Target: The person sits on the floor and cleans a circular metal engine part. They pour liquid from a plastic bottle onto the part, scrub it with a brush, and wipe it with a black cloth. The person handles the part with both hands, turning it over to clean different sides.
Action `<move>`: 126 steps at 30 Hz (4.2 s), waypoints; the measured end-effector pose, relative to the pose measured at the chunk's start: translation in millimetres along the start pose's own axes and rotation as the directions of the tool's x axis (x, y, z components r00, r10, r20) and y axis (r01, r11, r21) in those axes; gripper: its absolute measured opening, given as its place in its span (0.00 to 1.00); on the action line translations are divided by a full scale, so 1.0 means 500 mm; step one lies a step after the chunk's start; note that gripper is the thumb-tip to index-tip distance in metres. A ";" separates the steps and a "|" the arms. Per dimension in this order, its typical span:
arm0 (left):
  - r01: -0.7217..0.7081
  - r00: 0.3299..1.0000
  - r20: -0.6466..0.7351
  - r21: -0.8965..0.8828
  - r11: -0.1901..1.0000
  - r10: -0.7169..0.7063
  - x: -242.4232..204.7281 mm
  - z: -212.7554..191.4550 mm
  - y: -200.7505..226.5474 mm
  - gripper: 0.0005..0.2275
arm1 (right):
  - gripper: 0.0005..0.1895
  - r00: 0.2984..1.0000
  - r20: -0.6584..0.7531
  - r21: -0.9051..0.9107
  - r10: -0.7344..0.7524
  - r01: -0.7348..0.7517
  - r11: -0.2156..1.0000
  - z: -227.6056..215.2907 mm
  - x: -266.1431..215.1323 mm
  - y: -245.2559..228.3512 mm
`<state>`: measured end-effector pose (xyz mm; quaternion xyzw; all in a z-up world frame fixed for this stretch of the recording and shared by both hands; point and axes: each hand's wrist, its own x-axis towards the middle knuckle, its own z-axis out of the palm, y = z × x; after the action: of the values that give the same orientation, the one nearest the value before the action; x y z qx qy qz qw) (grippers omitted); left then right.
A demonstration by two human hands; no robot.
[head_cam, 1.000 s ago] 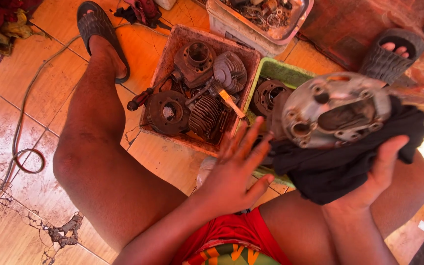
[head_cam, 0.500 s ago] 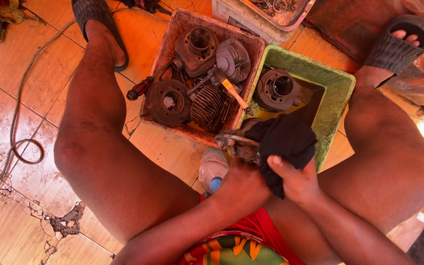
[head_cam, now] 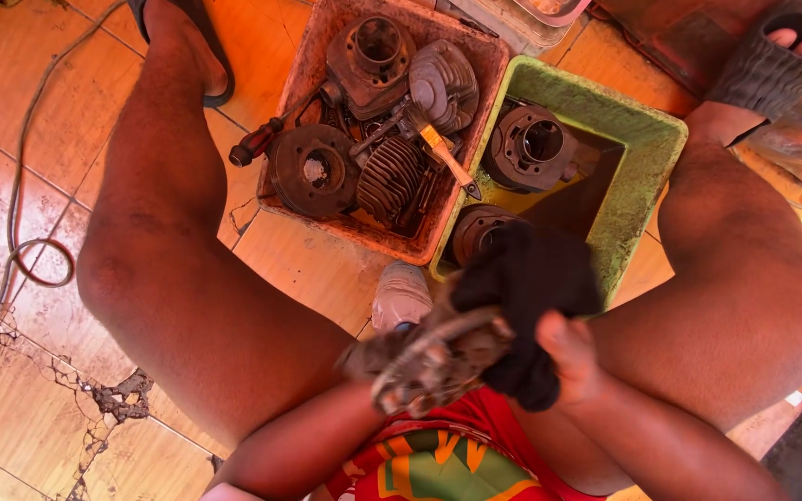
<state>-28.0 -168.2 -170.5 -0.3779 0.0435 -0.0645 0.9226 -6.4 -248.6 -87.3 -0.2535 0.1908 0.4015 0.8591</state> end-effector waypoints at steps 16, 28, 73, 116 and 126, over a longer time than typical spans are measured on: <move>0.061 0.997 -0.081 0.713 0.698 -0.005 -0.017 0.260 -0.028 0.29 | 0.08 0.421 0.287 -0.821 -0.860 0.571 0.005 0.041 0.084 -0.120; -0.097 0.994 0.100 0.760 0.643 0.031 -0.006 0.287 -0.037 0.27 | 0.30 0.409 -0.124 -0.553 -0.904 0.728 0.405 0.214 0.116 -0.129; 0.032 0.977 -0.177 0.668 -0.744 -0.116 0.061 0.444 -0.034 0.18 | 0.19 0.725 0.603 -0.473 0.334 0.661 -0.582 0.144 0.034 0.022; -0.092 0.993 0.013 0.697 0.711 0.115 0.042 0.352 0.046 0.30 | 0.40 0.648 0.302 -0.474 -0.700 0.739 0.479 0.162 0.032 -0.172; -0.159 0.987 0.101 0.750 0.642 0.127 0.058 0.367 0.016 0.34 | 0.38 0.655 0.684 -0.666 -0.320 0.383 -0.640 0.302 0.017 -0.230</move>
<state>25.0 -40.0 -47.0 0.0431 0.0245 0.0037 0.9988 107.9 -218.0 61.3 -0.8702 -0.3643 -0.0274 0.3305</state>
